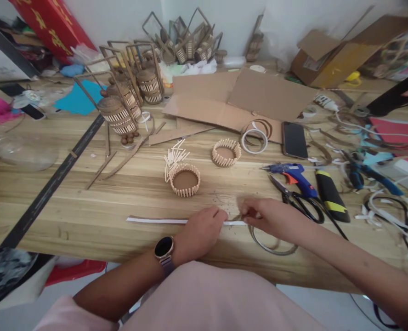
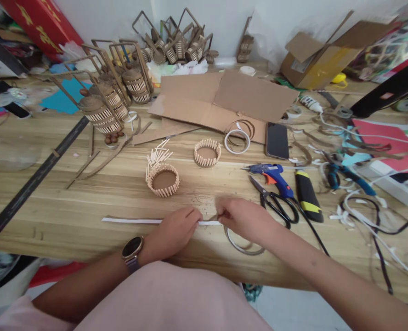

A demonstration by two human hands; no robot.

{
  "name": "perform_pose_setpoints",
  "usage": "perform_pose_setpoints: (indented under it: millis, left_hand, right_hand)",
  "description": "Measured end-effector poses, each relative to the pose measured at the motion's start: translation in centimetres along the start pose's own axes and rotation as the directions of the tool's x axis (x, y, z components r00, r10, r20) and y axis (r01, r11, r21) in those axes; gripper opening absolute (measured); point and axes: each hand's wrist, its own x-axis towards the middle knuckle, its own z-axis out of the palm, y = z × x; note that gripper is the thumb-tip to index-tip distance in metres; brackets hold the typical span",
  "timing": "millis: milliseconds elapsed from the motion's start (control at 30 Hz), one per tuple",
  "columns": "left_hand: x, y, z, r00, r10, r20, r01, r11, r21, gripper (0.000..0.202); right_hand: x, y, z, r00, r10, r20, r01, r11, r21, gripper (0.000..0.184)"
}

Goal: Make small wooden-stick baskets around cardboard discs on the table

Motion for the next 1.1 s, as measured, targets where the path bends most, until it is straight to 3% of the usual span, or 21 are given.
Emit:
perform_pose_setpoints:
  millis: [267,533,733,1100]
  left_hand:
    - [0.0,0.0,-0.1,1.000,-0.001,0.011,0.001,1.000,0.006,0.017]
    - [0.0,-0.1,0.1,1.000,0.012,0.001,-0.012,1.000,0.022,0.019]
    - [-0.1,-0.1,0.0,0.999,0.023,0.030,-0.024,0.998,0.058,0.022]
    - [0.0,-0.2,-0.1,0.997,0.059,0.047,-0.064,0.990,0.126,0.023]
  right_hand:
    - [0.0,-0.9,-0.6,0.997,0.058,0.059,-0.053,0.995,-0.082,0.017]
    - [0.4,-1.5,-1.4,0.958,0.157,0.239,-0.128,0.983,-0.133,0.044]
    - [0.4,-1.3,-1.1,0.956,0.180,0.230,-0.149,0.978,-0.146,0.039]
    - [0.1,1.8,0.9,0.988,0.056,0.144,-0.053,0.998,-0.023,0.037]
